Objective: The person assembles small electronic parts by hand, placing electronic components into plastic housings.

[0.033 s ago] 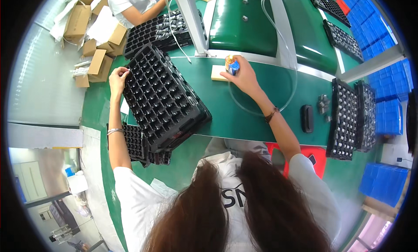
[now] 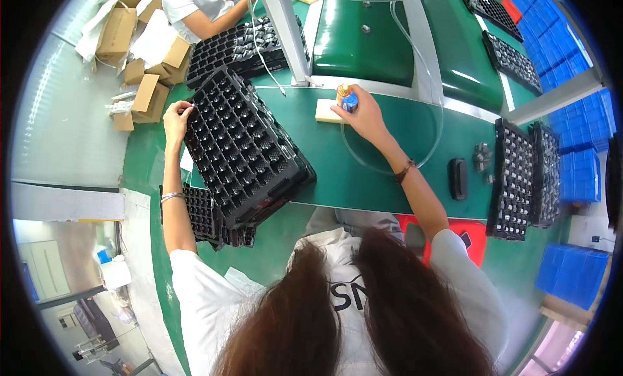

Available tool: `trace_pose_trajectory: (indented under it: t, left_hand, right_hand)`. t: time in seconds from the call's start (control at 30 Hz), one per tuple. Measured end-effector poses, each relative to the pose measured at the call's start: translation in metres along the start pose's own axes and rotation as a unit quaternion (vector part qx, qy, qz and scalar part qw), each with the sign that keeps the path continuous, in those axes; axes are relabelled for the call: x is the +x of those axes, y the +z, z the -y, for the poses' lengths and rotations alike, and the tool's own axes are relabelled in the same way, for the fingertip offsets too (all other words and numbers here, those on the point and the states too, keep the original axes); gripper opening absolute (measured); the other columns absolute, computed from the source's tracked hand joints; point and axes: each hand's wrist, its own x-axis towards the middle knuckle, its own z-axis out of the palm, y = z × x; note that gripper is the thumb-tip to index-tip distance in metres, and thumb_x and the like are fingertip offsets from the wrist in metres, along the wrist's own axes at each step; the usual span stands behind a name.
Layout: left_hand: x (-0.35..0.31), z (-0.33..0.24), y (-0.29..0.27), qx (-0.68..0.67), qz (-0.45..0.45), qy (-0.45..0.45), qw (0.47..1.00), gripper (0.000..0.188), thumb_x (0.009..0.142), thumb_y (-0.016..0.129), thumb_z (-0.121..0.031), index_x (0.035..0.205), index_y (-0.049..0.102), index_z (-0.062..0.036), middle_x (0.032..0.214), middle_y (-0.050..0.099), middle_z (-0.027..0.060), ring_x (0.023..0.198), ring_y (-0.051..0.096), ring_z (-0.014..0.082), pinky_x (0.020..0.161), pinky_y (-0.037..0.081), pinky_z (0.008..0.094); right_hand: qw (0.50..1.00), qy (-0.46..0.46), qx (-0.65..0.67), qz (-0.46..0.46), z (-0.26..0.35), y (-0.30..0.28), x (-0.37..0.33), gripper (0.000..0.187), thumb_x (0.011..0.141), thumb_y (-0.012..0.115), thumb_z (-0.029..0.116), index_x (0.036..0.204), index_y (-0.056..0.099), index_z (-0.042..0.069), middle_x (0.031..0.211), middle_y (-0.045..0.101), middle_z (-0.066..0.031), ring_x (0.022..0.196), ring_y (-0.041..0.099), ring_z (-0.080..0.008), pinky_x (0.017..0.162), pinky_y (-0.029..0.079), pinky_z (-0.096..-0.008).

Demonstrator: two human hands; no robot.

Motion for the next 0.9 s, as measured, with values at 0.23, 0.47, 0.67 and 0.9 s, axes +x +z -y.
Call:
trace_pose_trajectory:
  t: [0.23, 0.47, 0.67, 0.9]
  left_hand:
    - [-0.012, -0.044, -0.018, -0.433, -0.027, -0.099, 0.896, 0.015, 0.089, 0.056, -0.013, 0.097, 0.055, -0.0002, 0.102, 0.061, 0.0138, 0.085, 0.061, 0.0207, 0.08, 0.05, 0.0303]
    - [-0.098, -0.171, -0.004, -0.748, 0.068, -0.288, 0.594, 0.017, 0.093, 0.05, -0.015, 0.101, 0.052, -0.0006, 0.098, 0.058, 0.0157, 0.089, 0.059, 0.0186, 0.081, 0.054, 0.028]
    - [-0.147, -0.248, 0.024, -0.77, 0.122, -0.274, 0.563, 0.036, 0.094, 0.05, -0.022, 0.122, 0.048, 0.0002, 0.106, 0.057, 0.0079, 0.094, 0.055, 0.0136, 0.086, 0.047, 0.0244]
    - [-0.129, -0.3, 0.043, -0.674, 0.105, -0.155, 0.715, 0.041, 0.088, 0.057, -0.01, 0.127, 0.049, -0.0011, 0.112, 0.058, 0.0075, 0.102, 0.053, 0.0101, 0.091, 0.04, 0.0246]
  right_hand:
    - [0.993, 0.048, 0.088, -0.06, -0.062, -0.004, 0.082, 0.035, 0.072, 0.07, 0.027, 0.094, 0.058, 0.002, 0.081, 0.062, -0.0195, 0.077, 0.061, -0.0361, 0.069, 0.048, -0.0388]
    - [0.988, 0.058, -0.072, -0.127, -0.133, 0.007, 0.154, 0.042, 0.074, 0.069, 0.035, 0.098, 0.059, 0.004, 0.078, 0.064, -0.0189, 0.077, 0.062, -0.0368, 0.066, 0.048, -0.0407]
    - [0.983, 0.103, -0.116, -0.102, -0.134, 0.013, 0.155, 0.043, 0.074, 0.07, 0.035, 0.101, 0.058, 0.004, 0.084, 0.063, -0.0196, 0.082, 0.061, -0.0374, 0.072, 0.048, -0.0434]
    - [0.904, 0.156, 0.392, -0.068, 0.004, -0.028, 0.083, 0.029, 0.086, 0.062, 0.031, 0.093, 0.06, 0.004, 0.092, 0.059, -0.0039, 0.079, 0.056, -0.0111, 0.069, 0.044, -0.0264]
